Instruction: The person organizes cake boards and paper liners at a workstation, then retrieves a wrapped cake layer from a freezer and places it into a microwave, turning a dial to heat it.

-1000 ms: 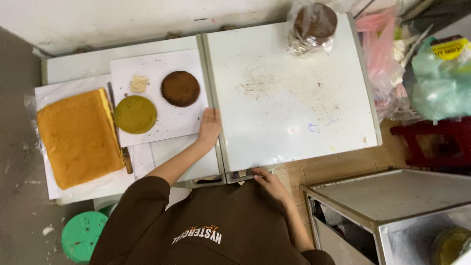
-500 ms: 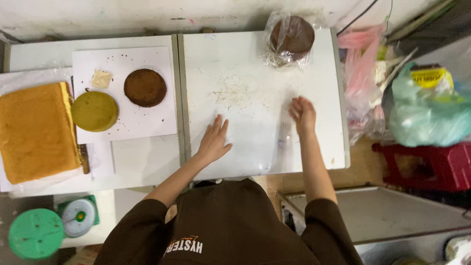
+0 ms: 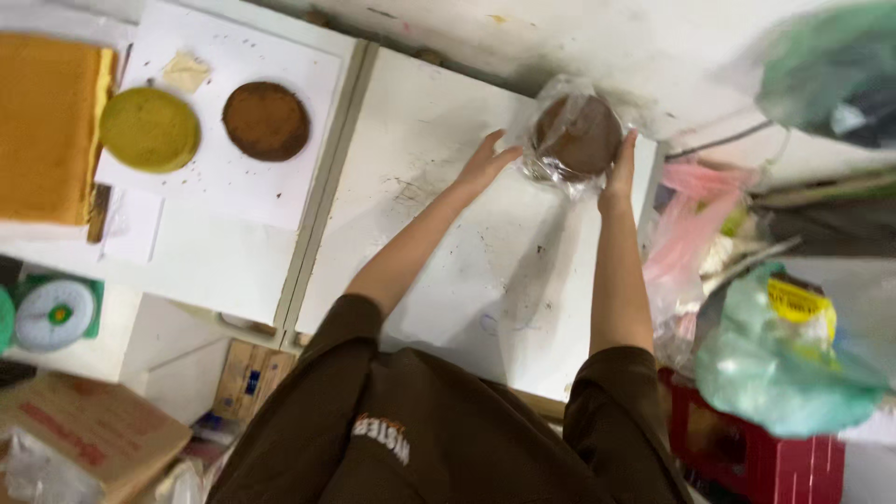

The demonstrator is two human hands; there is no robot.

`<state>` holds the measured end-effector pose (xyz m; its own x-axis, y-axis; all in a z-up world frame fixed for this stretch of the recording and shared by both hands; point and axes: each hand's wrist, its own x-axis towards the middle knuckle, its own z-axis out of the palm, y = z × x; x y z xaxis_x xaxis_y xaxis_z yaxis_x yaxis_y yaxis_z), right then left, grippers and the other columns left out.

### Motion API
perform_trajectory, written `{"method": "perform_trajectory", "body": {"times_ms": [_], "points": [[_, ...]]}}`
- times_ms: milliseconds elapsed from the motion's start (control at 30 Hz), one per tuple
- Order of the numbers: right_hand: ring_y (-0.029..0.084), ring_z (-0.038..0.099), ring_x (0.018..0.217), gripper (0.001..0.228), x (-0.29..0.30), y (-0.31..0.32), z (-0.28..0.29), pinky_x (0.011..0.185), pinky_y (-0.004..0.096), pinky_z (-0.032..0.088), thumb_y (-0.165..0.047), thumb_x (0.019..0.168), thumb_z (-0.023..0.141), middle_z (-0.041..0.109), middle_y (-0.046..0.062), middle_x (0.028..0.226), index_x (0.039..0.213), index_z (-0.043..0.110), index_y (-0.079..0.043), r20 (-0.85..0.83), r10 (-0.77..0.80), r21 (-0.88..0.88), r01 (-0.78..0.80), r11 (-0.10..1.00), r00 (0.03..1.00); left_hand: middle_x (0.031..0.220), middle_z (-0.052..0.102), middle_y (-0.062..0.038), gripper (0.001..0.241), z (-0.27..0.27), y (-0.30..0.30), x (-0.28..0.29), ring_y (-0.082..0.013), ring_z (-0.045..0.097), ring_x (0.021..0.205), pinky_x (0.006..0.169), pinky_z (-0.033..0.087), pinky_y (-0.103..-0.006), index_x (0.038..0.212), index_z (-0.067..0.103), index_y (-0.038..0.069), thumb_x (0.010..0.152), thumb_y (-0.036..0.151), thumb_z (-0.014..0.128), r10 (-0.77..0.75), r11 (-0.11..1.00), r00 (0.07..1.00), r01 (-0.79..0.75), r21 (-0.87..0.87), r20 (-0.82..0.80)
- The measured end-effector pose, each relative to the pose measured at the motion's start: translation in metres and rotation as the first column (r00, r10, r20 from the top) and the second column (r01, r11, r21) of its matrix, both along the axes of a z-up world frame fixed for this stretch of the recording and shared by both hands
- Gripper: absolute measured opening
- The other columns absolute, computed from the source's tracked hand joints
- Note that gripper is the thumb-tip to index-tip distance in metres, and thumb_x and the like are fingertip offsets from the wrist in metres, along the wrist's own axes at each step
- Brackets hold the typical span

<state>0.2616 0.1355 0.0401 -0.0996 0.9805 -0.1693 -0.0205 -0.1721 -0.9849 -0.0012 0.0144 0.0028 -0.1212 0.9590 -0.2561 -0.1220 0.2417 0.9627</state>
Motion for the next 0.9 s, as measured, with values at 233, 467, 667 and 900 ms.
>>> {"method": "perform_trajectory", "body": {"times_ms": [233, 467, 667, 900], "points": [[0.028, 0.047, 0.139, 0.089, 0.008, -0.011, 0.016, 0.113, 0.049, 0.040, -0.075, 0.088, 0.049, 0.045, 0.005, 0.159, 0.157, 0.039, -0.019, -0.037, 0.148, -0.235, -0.152, 0.960, 0.988, 0.138, 0.070, -0.031, 0.107, 0.032, 0.049, 0.021, -0.0383, 0.067, 0.127, 0.098, 0.055, -0.0427, 0.146, 0.055, -0.014, 0.079, 0.068, 0.073, -0.179, 0.982, 0.959, 0.160, 0.105, 0.218], [0.034, 0.057, 0.132, 0.087, -0.040, -0.124, 0.060, 0.098, 0.050, 0.056, -0.073, 0.092, 0.051, 0.048, 0.014, 0.152, 0.155, 0.038, -0.015, 0.171, 0.259, -0.261, -0.209, 0.942, 0.951, 0.145, 0.056, -0.031, 0.109, 0.038, -0.059, -0.006, -0.0401, 0.055, 0.136, 0.108, 0.048, -0.0463, 0.151, 0.043, -0.004, 0.074, 0.067, 0.075, -0.061, 0.996, 0.978, 0.045, 0.082, 0.201], [0.035, 0.057, 0.130, 0.076, -0.137, -0.276, 0.008, 0.099, 0.052, 0.055, -0.060, 0.096, 0.054, 0.050, 0.018, 0.150, 0.151, 0.038, -0.009, -0.094, 0.431, -0.422, -0.428, 0.799, 0.898, 0.149, 0.051, -0.023, 0.100, 0.019, -0.262, -0.125, -0.0339, 0.051, 0.137, 0.112, 0.042, -0.0436, 0.153, 0.040, 0.003, 0.078, 0.058, 0.077, 0.163, 0.983, 0.981, -0.153, -0.102, 0.102], [0.029, 0.048, 0.136, 0.064, -0.311, -0.451, -0.022, 0.112, 0.047, 0.043, -0.031, 0.098, 0.065, 0.047, 0.013, 0.147, 0.151, 0.038, -0.008, -0.337, 0.578, -0.374, -0.669, 0.642, 0.743, 0.138, 0.064, -0.017, 0.073, 0.036, -0.475, -0.298, -0.0246, 0.060, 0.127, 0.106, 0.047, -0.0356, 0.143, 0.057, 0.000, 0.084, 0.039, 0.079, 0.446, 0.862, 0.873, -0.478, -0.167, -0.196]]}}
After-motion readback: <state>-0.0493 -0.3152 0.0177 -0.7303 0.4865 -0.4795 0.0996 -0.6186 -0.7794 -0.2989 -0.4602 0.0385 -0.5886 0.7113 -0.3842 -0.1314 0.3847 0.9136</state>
